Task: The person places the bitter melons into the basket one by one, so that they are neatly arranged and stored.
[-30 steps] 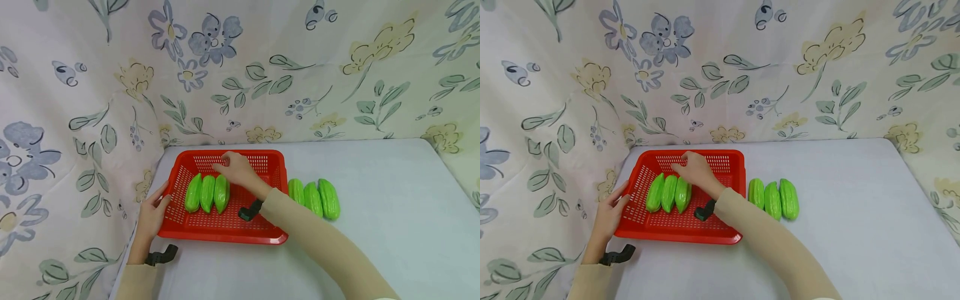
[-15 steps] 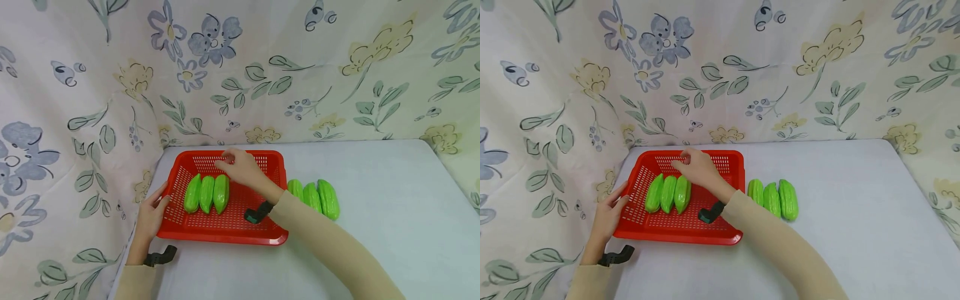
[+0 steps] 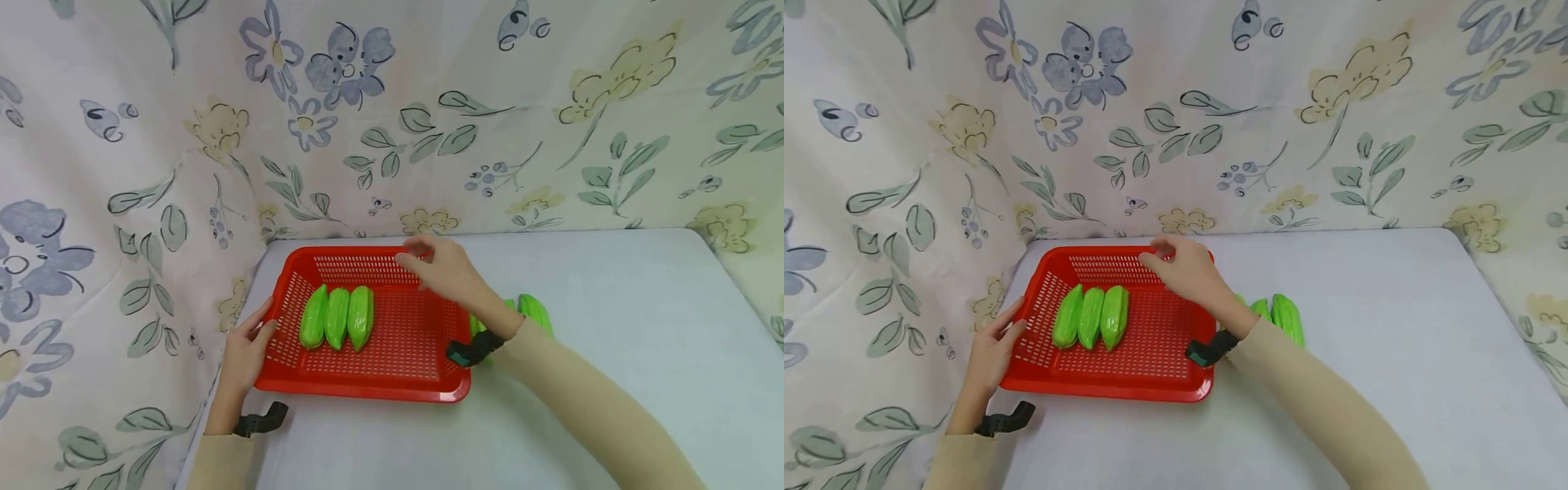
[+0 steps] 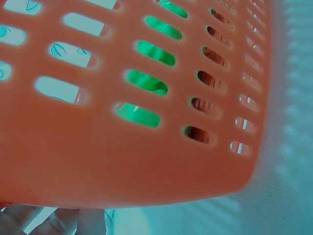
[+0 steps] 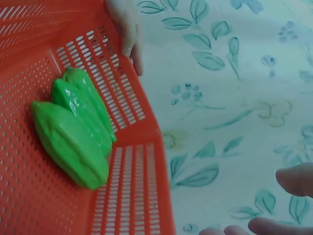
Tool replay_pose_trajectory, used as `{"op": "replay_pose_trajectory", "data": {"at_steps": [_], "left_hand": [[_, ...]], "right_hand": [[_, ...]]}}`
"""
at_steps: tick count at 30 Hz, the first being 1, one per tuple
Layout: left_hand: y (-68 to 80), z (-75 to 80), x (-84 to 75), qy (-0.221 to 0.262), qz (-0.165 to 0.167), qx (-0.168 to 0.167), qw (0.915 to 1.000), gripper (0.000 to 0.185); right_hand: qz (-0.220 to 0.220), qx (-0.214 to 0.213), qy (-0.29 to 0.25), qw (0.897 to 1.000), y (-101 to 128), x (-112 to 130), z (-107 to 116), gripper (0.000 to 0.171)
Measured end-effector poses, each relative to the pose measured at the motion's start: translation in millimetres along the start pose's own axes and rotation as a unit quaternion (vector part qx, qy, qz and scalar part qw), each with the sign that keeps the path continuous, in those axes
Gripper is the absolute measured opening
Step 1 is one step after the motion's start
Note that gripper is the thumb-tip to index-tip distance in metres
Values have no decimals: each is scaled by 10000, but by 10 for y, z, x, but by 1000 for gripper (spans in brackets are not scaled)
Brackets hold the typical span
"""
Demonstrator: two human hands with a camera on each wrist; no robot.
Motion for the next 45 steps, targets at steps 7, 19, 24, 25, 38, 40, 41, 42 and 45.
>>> {"op": "replay_pose_trajectory", "data": {"at_steps": [7, 19, 24, 25, 38, 40, 41, 42, 45], "left_hand": [[11, 6, 10, 25, -22, -10, 10000, 52], [-5, 21, 36, 81, -78, -62, 9999, 51], [-12, 24, 40, 128, -104, -56, 9998, 51], [-14, 21, 42, 131, -110, -39, 9998, 51], [-2, 10, 36, 84, -50, -7, 10000, 51], [-1, 11, 35, 62, -53, -24, 10000, 51], [-1, 12, 34, 49, -52, -30, 10000, 51], [-2, 13, 34, 50, -51, -28, 10000, 51], [-5, 10, 32, 63, -41, -4, 10000, 51]], "right_hand": [[143, -301, -26, 9994, 217, -200, 367, 45], [-172, -623, 229, 9976, 519, -459, 956, 55], [-219, -846, 298, 9957, 633, -582, 1209, 55], [-249, -889, 278, 9953, 659, -610, 1259, 55], [-591, -1288, 232, 9896, 912, -797, 1738, 61], [-560, -1336, 203, 9892, 924, -793, 1772, 61], [-543, -1362, 200, 9890, 927, -791, 1785, 61], [-539, -1395, 196, 9886, 927, -790, 1796, 61], [-520, -1410, 231, 9884, 928, -796, 1803, 61]]}}
Point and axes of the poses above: each hand's wrist, its own y-axis away from the middle knuckle, its own z-axis out of the back of the hand, x = y × z, the point moved 4 cm from there along -y, towards the middle knuckle, and after that the axes turned 8 degrees about -y, right-handed, at the moved point
